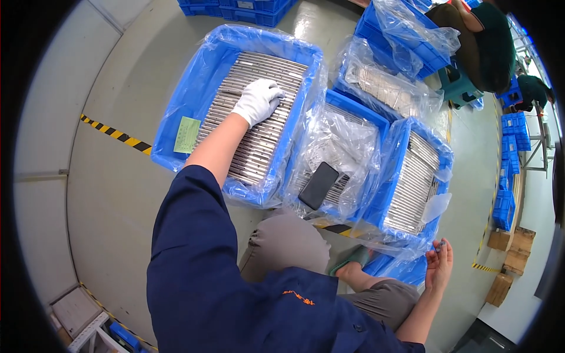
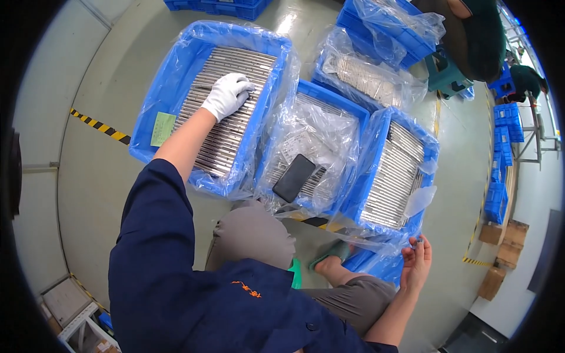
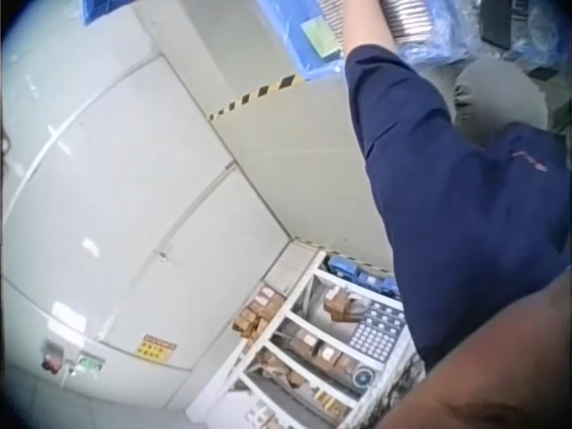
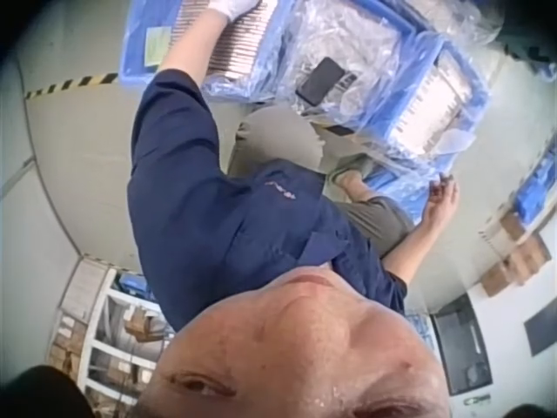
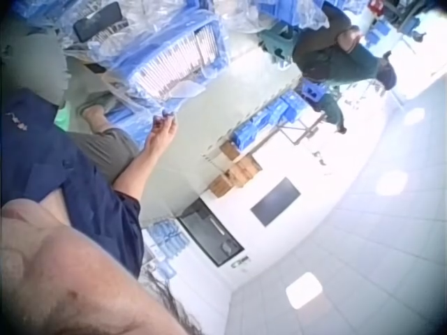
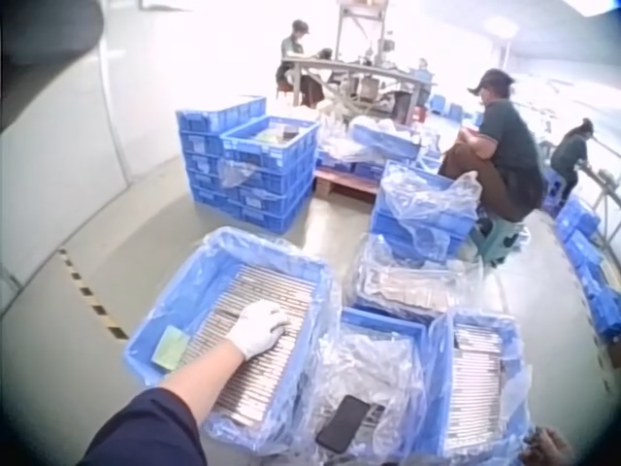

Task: The person is inspecting and organizing small cylindrical metal rods into blue plastic storage bins.

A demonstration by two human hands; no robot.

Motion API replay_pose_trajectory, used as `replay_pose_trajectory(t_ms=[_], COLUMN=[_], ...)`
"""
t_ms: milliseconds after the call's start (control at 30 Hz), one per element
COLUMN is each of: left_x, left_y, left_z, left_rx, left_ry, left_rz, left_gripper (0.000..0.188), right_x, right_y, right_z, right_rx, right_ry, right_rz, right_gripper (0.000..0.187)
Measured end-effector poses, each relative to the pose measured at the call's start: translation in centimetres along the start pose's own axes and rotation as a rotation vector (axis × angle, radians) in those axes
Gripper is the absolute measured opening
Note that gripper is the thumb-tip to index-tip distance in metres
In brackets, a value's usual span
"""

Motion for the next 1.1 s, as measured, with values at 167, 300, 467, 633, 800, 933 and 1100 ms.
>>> replay_pose_trajectory(t_ms=[167,300,467,633,800,933,1100], left_x=[-0.9,-1.4,-3.0,-1.2,-2.0,-4.1,1.0], left_y=[-1.8,-1.4,-1.7,-4.6,1.2,9.1,16.2], left_z=[0.9,1.6,-6.0,-14.3,-8.4,5.1,21.2], left_rx=[0.118,0.068,-1.096,-0.937,-0.676,-0.182,0.128], left_ry=[0.007,0.124,-0.065,0.069,0.175,0.066,-0.18], left_rz=[0.067,0.091,0.045,-0.223,-0.1,0.15,0.074], left_gripper=[0.024,0.028,0.053,0.059,0.055,0.041,0.037], right_x=[0.6,0.3,-0.3,3.2,4.3,5.2,3.4], right_y=[-0.5,-1.0,-1.3,-1.3,-3.4,-5.0,-6.3], right_z=[0.3,0.3,-0.7,-0.3,0.2,1.0,-1.7], right_rx=[0.002,0.003,0.018,0.065,0.049,-0.016,-0.241], right_ry=[-0.009,-0.016,-0.066,-0.032,-0.02,-0.119,-0.373], right_rz=[-0.018,0.008,0.087,-0.013,-0.233,-0.341,-0.353], right_gripper=[0.023,0.024,0.028,0.028,0.024,0.03,0.033])
Point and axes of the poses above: each hand's wrist, its own y-axis towards the middle knuckle, its own x-axis out of the palm, z = x × y, the point moved 5 cm from there along y, towards the middle knuckle, and after that the axes turned 3 degrees about -z, right-handed, at the moved point
